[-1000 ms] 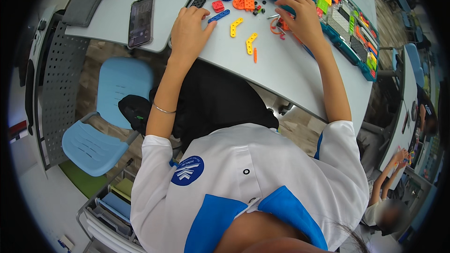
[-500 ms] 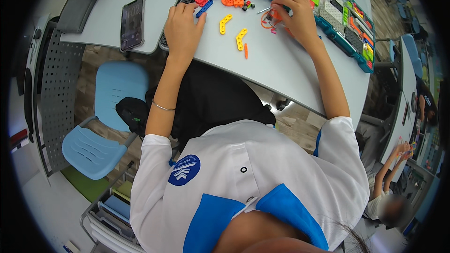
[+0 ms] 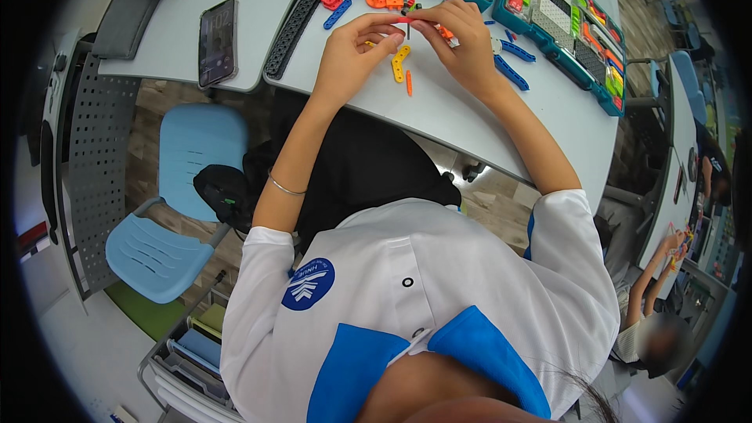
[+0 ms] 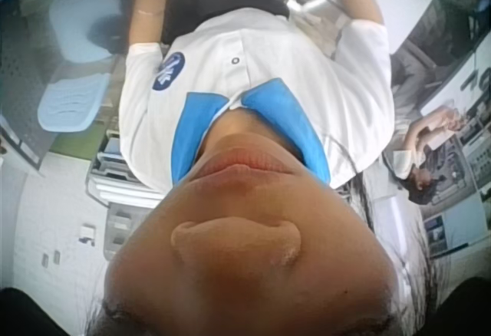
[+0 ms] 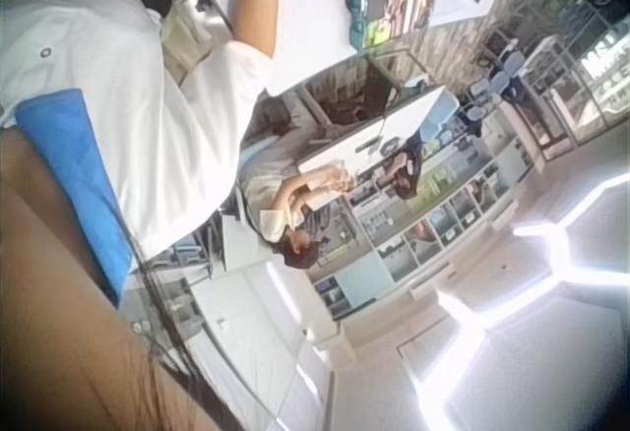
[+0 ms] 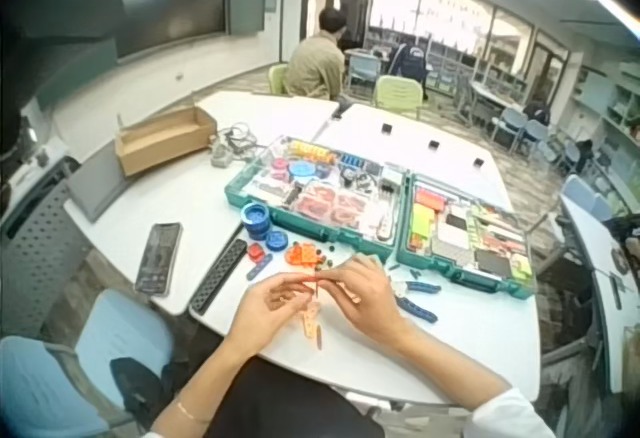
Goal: The person assembles colorful plastic mechanical parts on a white table. They use pliers to cut and join pieces, then connect gears and connectors by hand, organizing components from a kit box.
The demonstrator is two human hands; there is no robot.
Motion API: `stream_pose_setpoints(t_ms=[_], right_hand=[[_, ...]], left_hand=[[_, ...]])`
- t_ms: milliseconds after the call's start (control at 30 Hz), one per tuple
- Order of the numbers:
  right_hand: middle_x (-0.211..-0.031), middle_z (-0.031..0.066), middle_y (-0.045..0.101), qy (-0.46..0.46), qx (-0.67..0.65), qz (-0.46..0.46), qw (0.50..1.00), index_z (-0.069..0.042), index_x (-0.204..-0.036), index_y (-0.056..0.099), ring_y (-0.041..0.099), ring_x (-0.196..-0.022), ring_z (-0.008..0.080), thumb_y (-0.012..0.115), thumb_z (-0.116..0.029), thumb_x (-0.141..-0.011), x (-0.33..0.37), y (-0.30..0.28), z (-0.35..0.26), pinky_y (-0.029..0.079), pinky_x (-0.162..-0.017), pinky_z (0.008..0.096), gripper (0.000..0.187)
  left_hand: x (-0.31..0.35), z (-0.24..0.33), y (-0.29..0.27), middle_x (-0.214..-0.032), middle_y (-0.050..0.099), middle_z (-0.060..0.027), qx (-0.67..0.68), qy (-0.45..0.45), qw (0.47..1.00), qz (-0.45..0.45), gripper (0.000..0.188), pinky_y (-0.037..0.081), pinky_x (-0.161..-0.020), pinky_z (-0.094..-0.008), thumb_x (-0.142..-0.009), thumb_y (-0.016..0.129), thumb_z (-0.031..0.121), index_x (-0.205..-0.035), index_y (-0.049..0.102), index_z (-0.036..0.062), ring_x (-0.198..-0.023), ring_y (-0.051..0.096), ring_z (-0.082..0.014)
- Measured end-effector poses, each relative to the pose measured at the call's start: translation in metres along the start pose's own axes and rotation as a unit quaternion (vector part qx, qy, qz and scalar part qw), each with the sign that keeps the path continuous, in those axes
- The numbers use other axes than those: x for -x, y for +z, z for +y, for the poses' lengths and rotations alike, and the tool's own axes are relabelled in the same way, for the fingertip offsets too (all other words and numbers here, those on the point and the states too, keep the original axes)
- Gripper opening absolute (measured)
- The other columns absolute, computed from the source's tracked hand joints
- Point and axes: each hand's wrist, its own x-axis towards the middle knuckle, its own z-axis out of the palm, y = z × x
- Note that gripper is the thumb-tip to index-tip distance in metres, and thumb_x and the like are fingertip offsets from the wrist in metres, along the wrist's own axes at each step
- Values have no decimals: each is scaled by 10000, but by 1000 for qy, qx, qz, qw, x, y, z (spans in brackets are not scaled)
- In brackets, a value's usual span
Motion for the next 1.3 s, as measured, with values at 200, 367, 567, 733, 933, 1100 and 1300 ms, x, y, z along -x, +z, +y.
stream_pose_setpoints(t_ms=[200,367,567,733,933,1100,1300], right_hand=[[-853,34,703,64,-59,13,996,-70,-998,728,591,-811,221,747,-84,-866,12,7,0,434,-763,352,134],[-906,99,708,216,-186,36,958,-23,-1024,704,660,-833,230,692,-73,-918,12,-2,-5,507,-762,352,118],[-928,112,694,202,-188,23,961,-18,-1040,684,631,-794,226,664,-79,-944,21,-6,-7,503,-718,336,115],[-907,120,671,195,-193,16,962,-2,-1026,668,637,-812,238,661,-55,-940,27,-10,-5,492,-725,334,101],[-866,115,628,168,-154,13,974,-1,-1021,641,601,-792,246,671,-68,-936,28,-6,-4,478,-716,356,112],[-870,109,625,90,-80,24,992,-13,-971,629,593,-802,247,697,-56,-898,26,-6,-14,458,-709,371,109],[-910,112,620,137,-82,-9,987,-29,-1071,612,577,-820,274,708,-80,-889,27,-7,-15,444,-771,384,212]], left_hand=[[-3,5,10,-1081,721,-89,73,-30,997,7,386,526,-810,-260,-957,697,123,-1313,617,-4,-945,694,-135],[-6,16,21,-1219,634,-94,-3,84,996,-21,454,540,-823,-272,-888,749,42,-1320,610,8,-1063,667,-154],[-9,2,25,-1175,647,-124,-7,111,994,-4,416,592,-855,-310,-833,784,-11,-1230,663,-34,-1015,685,-192],[-9,10,39,-1108,669,-114,-26,98,995,22,373,591,-852,-308,-854,775,0,-1208,667,-47,-980,691,-188],[-3,8,47,-1100,664,-107,-17,59,997,51,266,561,-863,-301,-945,673,18,-1202,646,-44,-1001,689,-186],[-8,3,47,-952,658,-87,-186,106,971,103,102,500,-669,-297,-985,614,63,-1047,621,-17,-785,627,-147],[-7,-8,47,-838,597,-142,-244,115,959,86,77,465,-631,-403,-981,577,66,-1005,548,-2,-710,611,-286]])
